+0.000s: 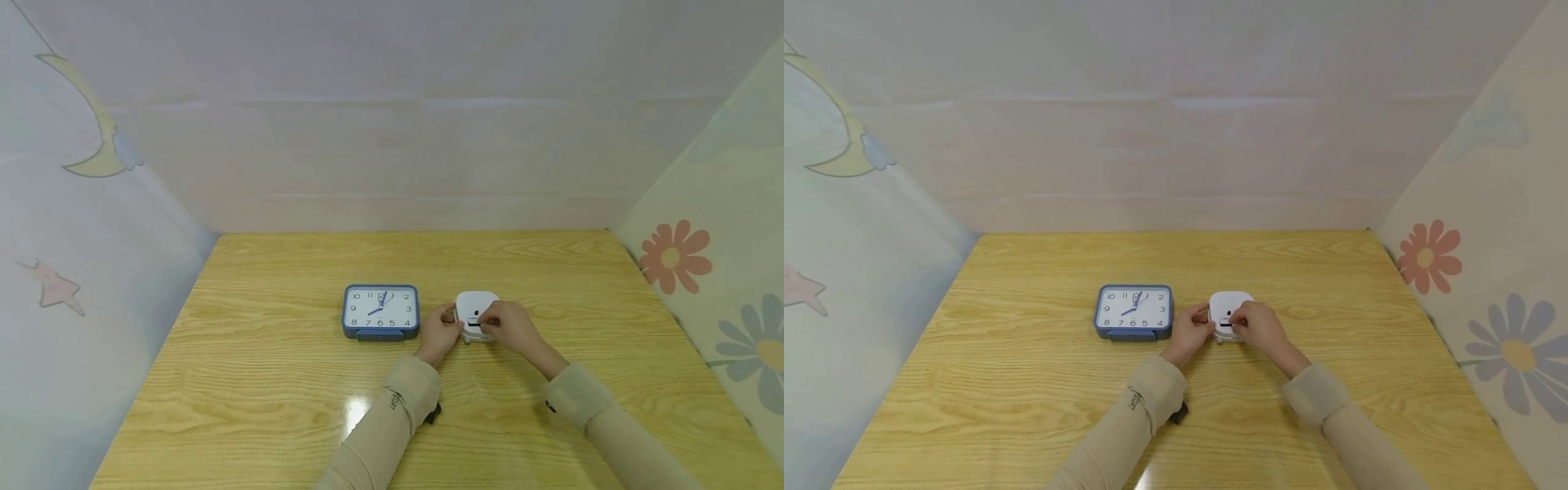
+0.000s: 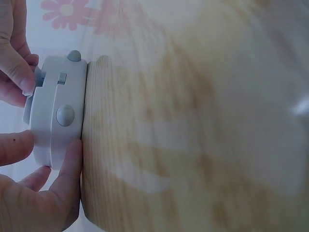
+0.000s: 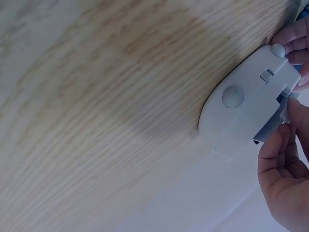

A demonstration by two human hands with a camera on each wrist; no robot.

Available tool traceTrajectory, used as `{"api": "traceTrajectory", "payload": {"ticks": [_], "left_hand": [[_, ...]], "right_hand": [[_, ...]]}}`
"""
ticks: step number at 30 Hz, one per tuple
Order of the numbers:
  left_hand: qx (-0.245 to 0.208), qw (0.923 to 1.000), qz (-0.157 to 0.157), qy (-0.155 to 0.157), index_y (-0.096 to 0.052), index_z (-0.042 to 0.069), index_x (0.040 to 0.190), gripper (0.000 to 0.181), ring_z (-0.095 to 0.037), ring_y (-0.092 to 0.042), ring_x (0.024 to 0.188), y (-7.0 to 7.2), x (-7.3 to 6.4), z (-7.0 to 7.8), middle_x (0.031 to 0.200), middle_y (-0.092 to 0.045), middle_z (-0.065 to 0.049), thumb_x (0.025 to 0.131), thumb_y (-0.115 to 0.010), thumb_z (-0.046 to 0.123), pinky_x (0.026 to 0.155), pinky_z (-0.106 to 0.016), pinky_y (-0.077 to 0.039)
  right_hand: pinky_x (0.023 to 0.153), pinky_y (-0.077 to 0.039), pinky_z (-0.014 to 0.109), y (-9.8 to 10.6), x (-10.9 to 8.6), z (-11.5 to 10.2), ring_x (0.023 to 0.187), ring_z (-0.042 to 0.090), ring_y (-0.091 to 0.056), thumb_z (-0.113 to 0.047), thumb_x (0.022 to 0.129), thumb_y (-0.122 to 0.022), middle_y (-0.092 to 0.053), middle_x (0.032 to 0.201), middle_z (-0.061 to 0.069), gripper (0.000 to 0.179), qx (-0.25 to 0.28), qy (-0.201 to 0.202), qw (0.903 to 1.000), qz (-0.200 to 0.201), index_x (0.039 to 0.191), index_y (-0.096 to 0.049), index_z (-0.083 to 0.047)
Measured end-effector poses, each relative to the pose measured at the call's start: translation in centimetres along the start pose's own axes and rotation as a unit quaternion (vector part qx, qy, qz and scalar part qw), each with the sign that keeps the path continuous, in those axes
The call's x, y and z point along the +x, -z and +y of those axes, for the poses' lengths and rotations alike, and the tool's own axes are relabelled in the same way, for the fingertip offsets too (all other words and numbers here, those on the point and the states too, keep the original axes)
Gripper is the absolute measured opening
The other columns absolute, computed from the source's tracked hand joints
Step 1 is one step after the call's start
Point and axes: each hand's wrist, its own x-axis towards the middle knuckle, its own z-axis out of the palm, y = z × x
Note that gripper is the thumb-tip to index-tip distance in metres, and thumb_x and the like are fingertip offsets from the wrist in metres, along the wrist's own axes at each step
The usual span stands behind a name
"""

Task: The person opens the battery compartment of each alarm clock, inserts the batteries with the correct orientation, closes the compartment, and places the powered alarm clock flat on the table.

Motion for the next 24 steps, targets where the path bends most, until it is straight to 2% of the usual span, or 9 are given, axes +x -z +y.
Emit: {"api": "traceTrajectory", "payload": {"ticks": [8,9,12,15,16,17,24], "left_hand": [[-0.003,1.0,-0.002,-0.009,-0.062,0.003,0.115,0.038,-0.011,-0.058,0.072,0.15,-0.04,-0.04,0.08,-0.059,-0.006,0.077,-0.067,-0.002,0.063,-0.022,-0.049],[-0.003,0.9996,0.0,-0.028,-0.063,0.003,0.114,0.037,-0.01,-0.057,0.07,0.13,0.05,-0.32,0.078,-0.058,-0.004,0.077,-0.067,-0.001,0.061,-0.021,-0.048],[0.0,0.9995,-0.001,-0.033,-0.063,0.005,0.114,0.037,-0.009,-0.057,0.069,0.19,0.06,-0.39,0.078,-0.057,-0.003,0.077,-0.067,0.0,0.061,-0.021,-0.049],[-0.002,0.9997,0.001,-0.024,-0.063,0.004,0.114,0.037,-0.011,-0.058,0.072,0.15,0.07,-0.27,0.079,-0.058,-0.003,0.077,-0.067,0.0,0.063,-0.022,-0.049],[-0.001,1.0,0.0,-0.005,-0.062,0.004,0.115,0.038,-0.012,-0.059,0.074,0.17,-0.01,0.02,0.081,-0.059,-0.005,0.077,-0.067,-0.001,0.065,-0.023,-0.049],[-0.001,1.0,0.001,0.0,-0.062,0.003,0.115,0.038,-0.012,-0.059,0.074,0.14,-0.02,0.1,0.081,-0.059,-0.005,0.077,-0.067,-0.001,0.064,-0.022,-0.049],[0.007,1.0,0.003,0.003,-0.062,0.002,0.116,0.039,-0.009,-0.057,0.071,0.02,-0.05,0.2,0.082,-0.06,-0.007,0.077,-0.067,-0.001,0.061,-0.018,-0.047]], "right_hand": [[0.054,-0.045,0.026,-0.12,-0.58,0.05,0.062,0.012,-0.053,0.005,0.07,-0.073,-0.061,0.072,0.004,0.009,-0.007,0.023,0.9995,0.019,0.076,-0.07,-0.001],[0.054,-0.045,0.026,-0.13,-0.64,0.05,0.062,0.012,-0.054,0.006,0.069,-0.073,-0.061,0.072,0.004,0.01,-0.008,0.026,0.9994,0.023,0.075,-0.07,-0.001],[0.055,-0.047,0.027,-0.2,-0.79,0.1,0.063,0.013,-0.055,0.007,0.069,-0.073,-0.061,0.072,0.004,0.011,-0.009,0.032,0.9988,0.034,0.074,-0.069,-0.002],[0.056,-0.047,0.029,-0.3,-0.87,0.12,0.063,0.015,-0.056,0.008,0.068,-0.073,-0.061,0.072,0.004,0.012,-0.012,0.042,0.998,0.046,0.074,-0.068,-0.002],[0.056,-0.048,0.029,-0.37,-0.89,0.15,0.063,0.015,-0.056,0.008,0.068,-0.073,-0.061,0.072,0.004,0.013,-0.012,0.045,0.9977,0.049,0.074,-0.068,-0.002],[0.056,-0.048,0.029,-0.41,-0.9,0.15,0.063,0.015,-0.057,0.008,0.068,-0.073,-0.061,0.072,0.004,0.013,-0.013,0.048,0.9974,0.051,0.073,-0.068,-0.002],[0.057,-0.048,0.03,-0.67,-1.02,0.18,0.065,0.017,-0.057,0.009,0.069,-0.072,-0.061,0.073,0.005,0.013,-0.01,0.054,0.997,0.056,0.073,-0.068,-0.002]]}}
